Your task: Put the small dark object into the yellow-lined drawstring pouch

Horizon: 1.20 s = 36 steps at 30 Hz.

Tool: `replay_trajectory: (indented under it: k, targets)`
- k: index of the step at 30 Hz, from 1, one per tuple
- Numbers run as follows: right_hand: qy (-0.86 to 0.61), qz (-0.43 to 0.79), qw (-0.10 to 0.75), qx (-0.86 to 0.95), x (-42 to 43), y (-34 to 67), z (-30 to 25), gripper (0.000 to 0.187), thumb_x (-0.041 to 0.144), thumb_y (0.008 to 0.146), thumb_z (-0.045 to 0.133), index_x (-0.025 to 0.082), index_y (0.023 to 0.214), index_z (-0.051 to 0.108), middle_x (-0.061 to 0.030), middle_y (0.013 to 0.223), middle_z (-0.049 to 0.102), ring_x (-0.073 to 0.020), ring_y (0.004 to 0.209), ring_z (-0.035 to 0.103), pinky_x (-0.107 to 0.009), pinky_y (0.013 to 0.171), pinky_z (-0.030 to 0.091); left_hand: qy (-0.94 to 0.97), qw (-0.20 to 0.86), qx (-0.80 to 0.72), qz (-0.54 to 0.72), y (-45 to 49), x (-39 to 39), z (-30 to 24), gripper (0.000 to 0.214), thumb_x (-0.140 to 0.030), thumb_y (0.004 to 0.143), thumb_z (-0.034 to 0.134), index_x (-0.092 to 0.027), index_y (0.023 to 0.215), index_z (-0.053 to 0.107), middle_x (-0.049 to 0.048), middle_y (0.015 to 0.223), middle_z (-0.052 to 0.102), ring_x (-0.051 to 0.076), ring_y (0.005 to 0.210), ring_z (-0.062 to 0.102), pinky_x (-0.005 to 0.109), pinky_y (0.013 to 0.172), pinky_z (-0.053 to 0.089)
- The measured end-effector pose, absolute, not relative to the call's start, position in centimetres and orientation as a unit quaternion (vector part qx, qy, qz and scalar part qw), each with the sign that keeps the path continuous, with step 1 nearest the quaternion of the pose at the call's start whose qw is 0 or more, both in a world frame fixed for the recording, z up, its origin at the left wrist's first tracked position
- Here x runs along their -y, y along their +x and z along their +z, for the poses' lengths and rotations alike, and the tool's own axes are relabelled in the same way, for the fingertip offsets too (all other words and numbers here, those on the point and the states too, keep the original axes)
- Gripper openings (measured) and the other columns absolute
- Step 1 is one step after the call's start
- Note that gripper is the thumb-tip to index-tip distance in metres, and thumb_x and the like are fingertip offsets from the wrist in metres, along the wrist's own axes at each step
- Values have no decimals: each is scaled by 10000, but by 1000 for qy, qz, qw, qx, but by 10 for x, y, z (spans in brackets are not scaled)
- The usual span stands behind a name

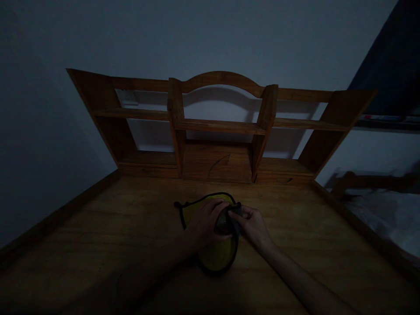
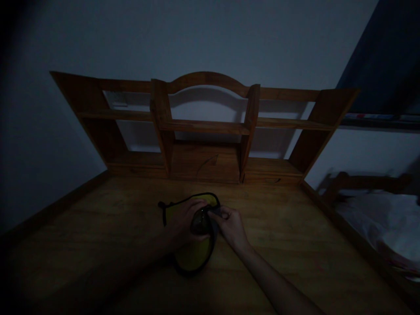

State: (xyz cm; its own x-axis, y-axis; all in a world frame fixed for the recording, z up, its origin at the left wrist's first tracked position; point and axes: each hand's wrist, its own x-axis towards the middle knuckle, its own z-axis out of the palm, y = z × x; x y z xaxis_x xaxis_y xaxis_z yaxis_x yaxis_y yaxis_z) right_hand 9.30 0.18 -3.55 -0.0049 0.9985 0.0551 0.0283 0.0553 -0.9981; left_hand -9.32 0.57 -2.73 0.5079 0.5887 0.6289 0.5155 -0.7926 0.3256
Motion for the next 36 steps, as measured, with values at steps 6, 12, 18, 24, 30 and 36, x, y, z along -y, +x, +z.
replay_trajectory:
  k: [6, 12, 18, 24, 30, 36]
  targets:
    - [-422, 504, 502, 562, -4, 95, -38, 220, 364, 742, 676, 162, 824, 645, -1, 754, 629, -173, 720, 589, -259, 653, 460, 859, 42, -323, 394, -95, -13, -31, 816, -320, 616, 785, -213, 1309, 368, 121, 1251, 494, 290, 1163, 488, 461, 973, 448]
    - [-388, 556, 473, 563, -4, 96, -38, 231, 218, 704, 682, 196, 927, 624, 13, 854, 644, -175, 820, 592, -268, 757, 456, 865, 59, -329, 374, -95, -11, -31, 848, -304, 609, 790, -215, 1328, 350, 119, 1278, 473, 288, 1179, 475, 459, 990, 440]
    - [-367, 565, 465, 574, -3, 93, -39, 267, 240, 732, 664, 200, 990, 605, 2, 884, 634, -190, 886, 589, -292, 801, 462, 874, 55, -321, 361, -94, -6, -29, 844, -269, 625, 779, -225, 1346, 341, 114, 1312, 462, 285, 1206, 458, 457, 1014, 420]
    - [-391, 509, 498, 584, -4, 90, -38, 199, 300, 738, 658, 200, 887, 573, 11, 782, 607, -171, 755, 576, -289, 745, 481, 888, 19, -316, 334, -93, -3, -23, 817, -196, 625, 764, -231, 1336, 364, 116, 1306, 470, 301, 1203, 458, 475, 996, 429]
    - [-453, 420, 499, 608, 1, 91, -33, 170, 316, 750, 657, 184, 822, 578, 12, 744, 593, -160, 693, 560, -252, 630, 461, 882, 39, -315, 348, -94, -4, -25, 857, -232, 606, 791, -224, 1340, 348, 118, 1313, 465, 300, 1210, 460, 472, 1006, 429]
    - [-426, 421, 505, 621, 4, 88, -31, 194, 330, 818, 597, 191, 953, 608, -26, 894, 650, -189, 821, 594, -277, 727, 479, 877, 34, -290, 382, -96, -8, -26, 857, -393, 647, 782, -211, 1349, 323, 136, 1308, 483, 299, 1222, 463, 495, 1006, 423]
